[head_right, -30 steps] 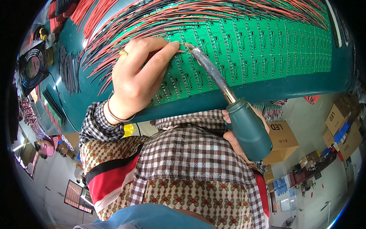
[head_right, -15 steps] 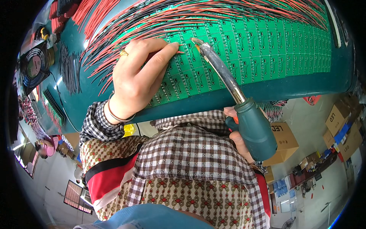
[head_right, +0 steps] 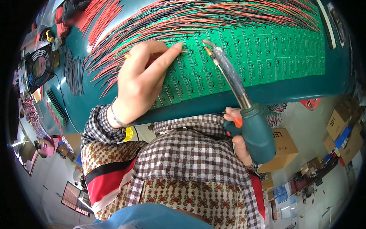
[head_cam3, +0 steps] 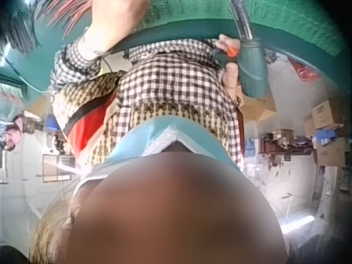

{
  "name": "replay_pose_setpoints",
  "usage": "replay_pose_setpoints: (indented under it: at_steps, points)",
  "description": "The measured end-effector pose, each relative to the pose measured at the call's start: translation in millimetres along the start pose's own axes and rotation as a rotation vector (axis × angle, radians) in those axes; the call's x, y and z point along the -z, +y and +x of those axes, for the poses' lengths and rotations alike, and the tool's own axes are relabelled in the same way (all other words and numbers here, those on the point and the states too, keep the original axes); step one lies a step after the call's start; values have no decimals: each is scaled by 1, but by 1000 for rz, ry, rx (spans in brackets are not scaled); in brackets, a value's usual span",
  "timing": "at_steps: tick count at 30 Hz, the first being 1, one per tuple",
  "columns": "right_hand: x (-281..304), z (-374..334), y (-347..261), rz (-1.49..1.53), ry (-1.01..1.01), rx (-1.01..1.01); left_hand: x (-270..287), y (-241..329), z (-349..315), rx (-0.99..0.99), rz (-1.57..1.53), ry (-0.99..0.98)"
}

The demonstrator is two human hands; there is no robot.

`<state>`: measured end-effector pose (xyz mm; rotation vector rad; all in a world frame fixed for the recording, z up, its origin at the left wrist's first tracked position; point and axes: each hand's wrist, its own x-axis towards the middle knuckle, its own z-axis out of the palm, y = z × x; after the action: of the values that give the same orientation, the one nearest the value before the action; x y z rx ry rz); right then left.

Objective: Soldering pre-cut red and black wires onto a grid of small green circuit boards at a factory workbench.

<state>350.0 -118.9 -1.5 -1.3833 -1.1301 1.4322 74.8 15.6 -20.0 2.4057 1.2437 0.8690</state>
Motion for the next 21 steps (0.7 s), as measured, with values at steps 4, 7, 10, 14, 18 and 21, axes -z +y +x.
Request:
replay_pose_setpoints:
  at_steps: [4,7,10,14,18,21]
  points:
    - [-5,-5,9,-27,11,1,-8,-11,-10,-31,18,25]
    - [1,-4,7,-12,-44,1,-7,-12,-10,-38,-6,38]
    - [4,-5,3,50,-123,-28,-8,-10,-9,-49,-46,42]
    - [-1,-5,6,86,-85,5,-8,-9,-8,-43,-21,30]
    - [-1,-3,-2,42,-61,-21,-10,-10,-9,-47,-24,42]
    - [2,0,-5,-84,-128,-22,-11,-10,-9,-51,-15,47]
